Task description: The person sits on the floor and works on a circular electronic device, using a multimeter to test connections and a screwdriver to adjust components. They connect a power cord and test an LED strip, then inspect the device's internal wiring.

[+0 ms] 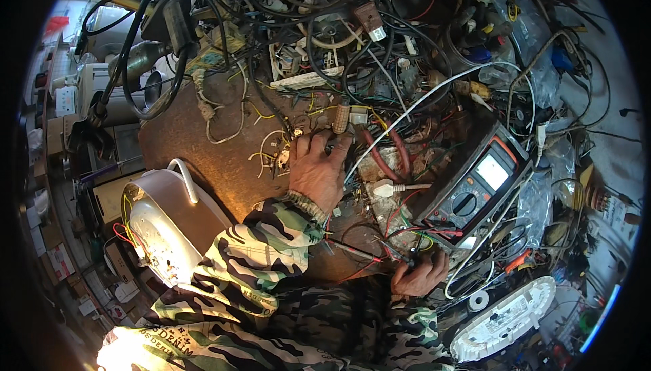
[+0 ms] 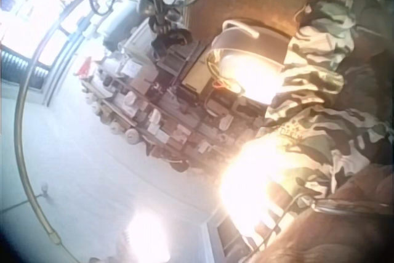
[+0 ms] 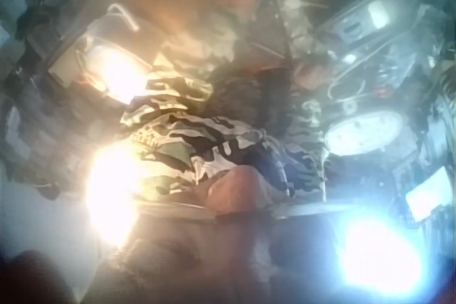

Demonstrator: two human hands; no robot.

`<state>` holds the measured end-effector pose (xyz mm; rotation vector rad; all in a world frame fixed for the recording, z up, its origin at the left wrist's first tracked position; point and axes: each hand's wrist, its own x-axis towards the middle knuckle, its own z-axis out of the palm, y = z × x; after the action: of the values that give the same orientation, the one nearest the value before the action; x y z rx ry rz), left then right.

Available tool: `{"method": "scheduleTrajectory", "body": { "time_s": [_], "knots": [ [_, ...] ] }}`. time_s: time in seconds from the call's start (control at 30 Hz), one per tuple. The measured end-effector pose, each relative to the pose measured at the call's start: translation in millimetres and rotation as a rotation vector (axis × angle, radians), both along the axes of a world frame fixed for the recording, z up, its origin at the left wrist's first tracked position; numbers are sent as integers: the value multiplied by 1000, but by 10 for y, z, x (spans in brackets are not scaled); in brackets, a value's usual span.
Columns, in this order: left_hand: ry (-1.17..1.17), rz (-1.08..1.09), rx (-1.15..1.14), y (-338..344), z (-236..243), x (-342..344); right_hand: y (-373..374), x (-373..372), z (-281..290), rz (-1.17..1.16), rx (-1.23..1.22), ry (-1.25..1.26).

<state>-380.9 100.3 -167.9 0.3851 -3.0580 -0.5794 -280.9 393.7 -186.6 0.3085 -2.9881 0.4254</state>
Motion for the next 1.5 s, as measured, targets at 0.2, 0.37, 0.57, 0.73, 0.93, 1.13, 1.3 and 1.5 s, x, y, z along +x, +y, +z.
{"method": "scheduleTrajectory", "body": {
  "time_s": [0.2, 0.37, 0.57, 0.73, 0.93, 1.13, 1.3, 1.5],
  "knots": [
    [29, -16, -29, -42, -78, 72, 4, 18, -67, -1, 4, 32],
    [1, -1, -54, -57, -17, 115, 2, -32, -40, 25, -26, 37],
    [-2, 20, 12, -77, 24, 94, -15, -45, -34, 31, -32, 55],
    [-12, 78, 65, -135, 58, 67, -13, -33, -60, 14, -36, 59],
    [-92, 304, 284, -383, 100, -27, -27, -43, -25, 23, -40, 41],
    [42, 240, -87, -515, 40, -62, -16, -20, -7, 21, -25, 5],
    [-46, 192, -16, -500, 51, 61, -2, -41, -10, 47, -23, 7],
    [134, 311, 21, -645, 54, -77, -41, -26, -9, 10, -11, 22]
  ]
}}
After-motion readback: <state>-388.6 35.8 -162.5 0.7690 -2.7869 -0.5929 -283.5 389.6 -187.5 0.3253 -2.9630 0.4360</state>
